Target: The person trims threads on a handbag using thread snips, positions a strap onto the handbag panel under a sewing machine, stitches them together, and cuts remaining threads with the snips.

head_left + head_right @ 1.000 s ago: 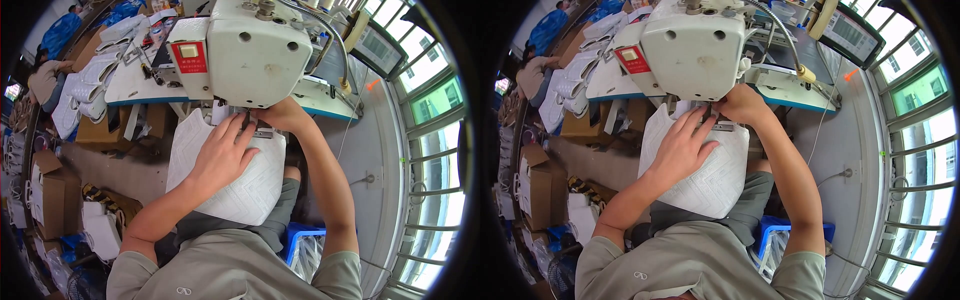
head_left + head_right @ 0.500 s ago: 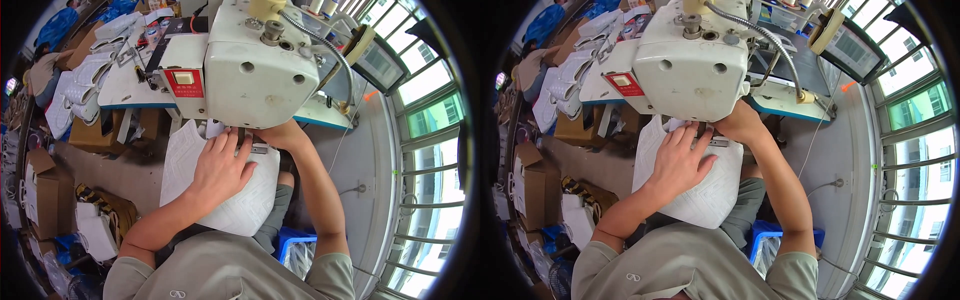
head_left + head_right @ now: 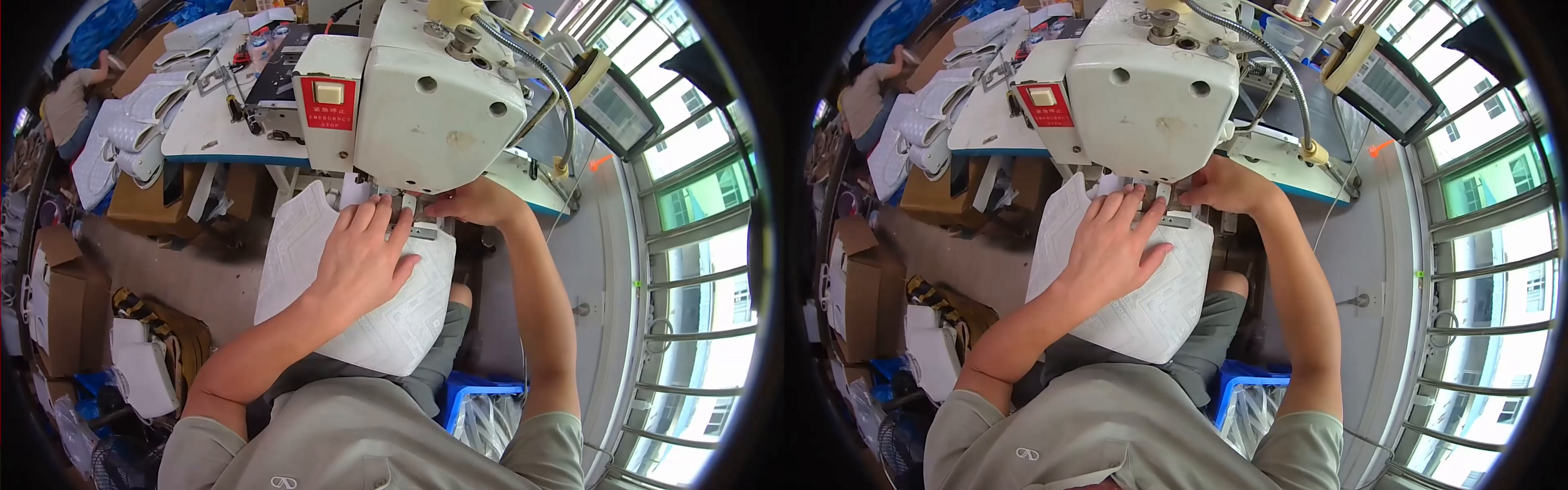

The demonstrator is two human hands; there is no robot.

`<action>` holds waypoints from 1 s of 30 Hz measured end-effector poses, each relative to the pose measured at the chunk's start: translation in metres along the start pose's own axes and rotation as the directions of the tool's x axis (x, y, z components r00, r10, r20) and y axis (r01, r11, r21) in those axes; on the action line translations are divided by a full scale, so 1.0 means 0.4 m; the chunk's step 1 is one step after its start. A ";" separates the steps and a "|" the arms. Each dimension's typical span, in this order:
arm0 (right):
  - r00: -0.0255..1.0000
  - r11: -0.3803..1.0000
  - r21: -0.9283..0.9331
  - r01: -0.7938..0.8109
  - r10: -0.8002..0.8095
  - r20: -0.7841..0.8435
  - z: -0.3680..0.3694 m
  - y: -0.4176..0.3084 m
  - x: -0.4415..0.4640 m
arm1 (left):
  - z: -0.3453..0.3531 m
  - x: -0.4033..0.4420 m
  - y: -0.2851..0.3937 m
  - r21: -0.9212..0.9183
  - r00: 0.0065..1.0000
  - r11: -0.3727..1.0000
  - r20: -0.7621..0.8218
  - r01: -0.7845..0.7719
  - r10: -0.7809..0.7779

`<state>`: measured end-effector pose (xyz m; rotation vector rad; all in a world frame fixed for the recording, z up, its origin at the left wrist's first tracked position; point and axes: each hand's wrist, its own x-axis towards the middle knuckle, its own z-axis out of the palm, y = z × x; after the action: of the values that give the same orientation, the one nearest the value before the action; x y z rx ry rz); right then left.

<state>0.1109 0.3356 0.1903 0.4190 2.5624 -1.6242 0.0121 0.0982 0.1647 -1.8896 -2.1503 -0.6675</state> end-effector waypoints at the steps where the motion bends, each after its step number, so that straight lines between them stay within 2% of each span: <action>1: 0.993 0.991 -0.062 -0.118 0.117 -0.026 -0.001 -0.037 0.000 | 0.000 0.000 -0.001 0.003 1.000 1.000 0.002 0.000 0.000; 2: 0.971 0.964 -0.119 -0.237 0.231 -0.059 -0.002 -0.056 -0.003 | -0.001 0.000 -0.001 0.005 1.000 1.000 0.007 0.000 0.000; 6: 0.974 0.975 -0.024 -0.223 0.222 -0.049 -0.002 -0.061 0.002 | -0.004 0.003 -0.007 -0.033 1.000 0.999 0.011 0.016 -0.016; 8: 0.972 0.974 0.012 -0.226 0.226 -0.060 -0.002 -0.069 0.000 | -0.012 0.010 -0.009 -0.050 0.997 0.999 0.070 0.020 -0.016; 14: 0.945 0.948 -0.052 -0.314 0.307 -0.114 -0.008 -0.068 0.021 | -0.006 0.016 -0.030 -0.006 1.000 1.000 0.002 -0.009 0.009; 20: 0.942 0.949 -0.015 -0.316 0.311 -0.127 0.001 -0.074 0.020 | -0.007 0.017 -0.033 0.019 1.000 1.000 0.007 -0.011 0.011; 30: 0.940 0.944 -0.060 -0.325 0.315 -0.128 0.003 -0.060 0.020 | -0.004 0.009 -0.033 0.067 0.999 0.998 -0.022 -0.024 0.025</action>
<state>0.0965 0.3263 0.2090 0.8955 2.4623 -1.4148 -0.0015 0.0996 0.1650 -1.8622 -2.1052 -0.6025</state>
